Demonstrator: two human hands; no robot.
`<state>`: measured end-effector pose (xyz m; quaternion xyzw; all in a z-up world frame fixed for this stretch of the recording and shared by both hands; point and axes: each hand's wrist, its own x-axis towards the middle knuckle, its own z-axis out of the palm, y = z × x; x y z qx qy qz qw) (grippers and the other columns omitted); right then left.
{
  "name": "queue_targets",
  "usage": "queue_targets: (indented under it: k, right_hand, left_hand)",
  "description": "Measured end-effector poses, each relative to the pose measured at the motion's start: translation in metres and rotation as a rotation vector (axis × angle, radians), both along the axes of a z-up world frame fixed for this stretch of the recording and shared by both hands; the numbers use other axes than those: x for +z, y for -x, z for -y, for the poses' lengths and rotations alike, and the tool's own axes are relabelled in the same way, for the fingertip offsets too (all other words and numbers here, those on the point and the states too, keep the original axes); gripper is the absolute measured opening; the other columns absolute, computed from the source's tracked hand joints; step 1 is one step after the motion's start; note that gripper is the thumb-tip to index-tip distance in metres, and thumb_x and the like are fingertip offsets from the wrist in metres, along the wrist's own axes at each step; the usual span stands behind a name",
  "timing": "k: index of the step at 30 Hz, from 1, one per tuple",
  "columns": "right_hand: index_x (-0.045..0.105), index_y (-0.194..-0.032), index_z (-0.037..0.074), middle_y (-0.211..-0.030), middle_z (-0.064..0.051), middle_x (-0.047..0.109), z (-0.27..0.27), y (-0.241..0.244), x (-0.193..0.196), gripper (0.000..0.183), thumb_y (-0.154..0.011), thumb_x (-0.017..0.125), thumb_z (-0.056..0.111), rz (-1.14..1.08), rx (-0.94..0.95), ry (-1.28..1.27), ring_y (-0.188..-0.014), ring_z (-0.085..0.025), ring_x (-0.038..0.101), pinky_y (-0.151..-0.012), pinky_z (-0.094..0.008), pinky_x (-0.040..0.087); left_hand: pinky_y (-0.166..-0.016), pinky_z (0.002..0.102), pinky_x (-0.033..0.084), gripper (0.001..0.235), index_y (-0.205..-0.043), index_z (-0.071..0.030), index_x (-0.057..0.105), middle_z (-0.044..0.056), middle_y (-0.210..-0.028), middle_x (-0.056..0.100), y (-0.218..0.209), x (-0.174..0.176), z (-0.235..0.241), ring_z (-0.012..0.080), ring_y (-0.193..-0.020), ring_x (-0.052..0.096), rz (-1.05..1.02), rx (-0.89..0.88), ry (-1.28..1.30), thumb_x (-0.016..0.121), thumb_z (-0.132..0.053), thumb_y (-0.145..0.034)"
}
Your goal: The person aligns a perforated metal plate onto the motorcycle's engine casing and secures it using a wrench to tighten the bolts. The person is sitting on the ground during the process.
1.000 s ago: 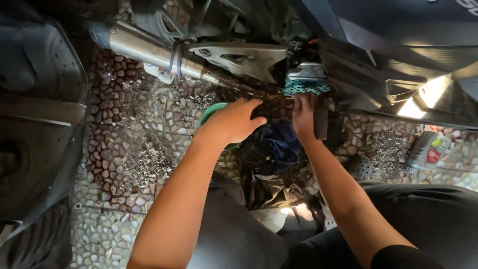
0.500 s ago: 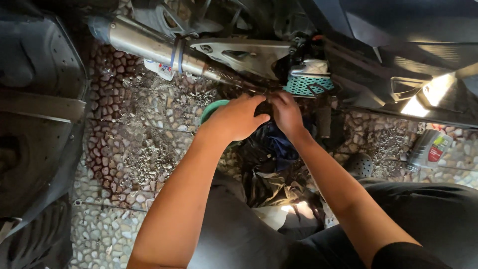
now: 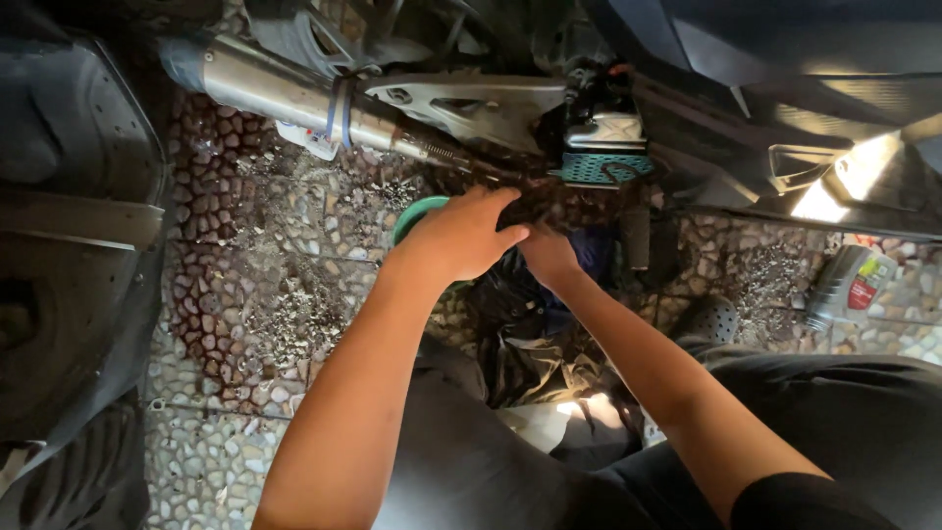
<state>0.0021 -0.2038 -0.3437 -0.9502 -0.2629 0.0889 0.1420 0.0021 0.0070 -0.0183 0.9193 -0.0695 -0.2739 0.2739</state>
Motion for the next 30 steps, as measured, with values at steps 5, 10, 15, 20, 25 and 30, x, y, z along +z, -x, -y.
queue_targets:
  k: [5,10,15,20,25,30]
  right_hand:
    - [0.069,-0.12,0.007,-0.122,-0.017,0.068,0.021,0.005,-0.013,0.032,-0.089,0.061,0.004,-0.002,-0.1,-0.133,-0.107,-0.039,0.066,-0.085,-0.049,0.056]
    - [0.066,-0.121,0.006,-0.116,-0.018,0.071,0.042,0.0,-0.014,0.019,-0.103,0.064,0.012,-0.082,-0.507,-0.492,-0.107,-0.037,0.068,-0.088,-0.047,0.057]
    - [0.056,-0.13,0.001,-0.111,-0.016,0.066,0.066,0.003,-0.025,0.029,-0.106,0.057,0.016,-0.47,-0.928,-1.144,-0.098,-0.027,0.069,-0.084,-0.042,0.062]
    - [0.045,-0.14,0.008,-0.114,-0.012,0.062,0.083,0.015,-0.036,0.037,-0.106,0.055,0.018,-0.693,-1.194,-1.358,-0.098,-0.022,0.066,-0.091,-0.041,0.06]
    - [0.043,-0.143,0.007,-0.115,-0.015,0.056,0.107,0.024,-0.082,0.04,-0.108,0.054,0.022,-0.744,-1.206,-1.463,-0.097,-0.024,0.062,-0.096,-0.044,0.059]
    - [0.058,-0.123,0.006,-0.108,-0.02,0.068,0.102,0.031,-0.104,0.041,-0.091,0.064,0.031,-0.294,-0.729,-0.049,-0.093,-0.038,0.067,-0.091,-0.051,0.054]
  left_hand:
    - [-0.107,0.049,0.044,0.061,-0.149,-0.019,0.048,0.015,-0.148,0.05,0.001,0.002,0.0,0.0371,-0.136,0.049,-0.011,0.011,0.011,0.06,-0.046,-0.096]
    - [-0.108,0.05,0.043,0.061,-0.15,-0.021,0.047,0.013,-0.151,0.048,-0.002,0.012,0.003,0.036,-0.138,0.048,-0.058,0.021,-0.018,0.059,-0.047,-0.096]
    - [-0.109,0.049,0.043,0.062,-0.152,-0.023,0.044,0.012,-0.156,0.044,-0.001,0.021,0.003,0.0347,-0.141,0.046,-0.111,0.019,-0.028,0.057,-0.048,-0.097]
    - [-0.109,0.049,0.042,0.062,-0.152,-0.022,0.044,0.013,-0.155,0.044,-0.002,0.008,-0.001,0.0359,-0.141,0.044,-0.067,0.016,-0.017,0.059,-0.047,-0.097]
    - [-0.107,0.05,0.044,0.061,-0.15,-0.02,0.047,0.013,-0.15,0.05,0.001,0.005,-0.001,0.0364,-0.137,0.048,-0.034,0.009,-0.011,0.059,-0.046,-0.096]
    - [-0.104,0.05,0.045,0.062,-0.149,-0.018,0.047,0.015,-0.149,0.05,0.006,0.006,-0.004,0.0389,-0.133,0.05,0.016,0.002,0.015,0.061,-0.045,-0.095]
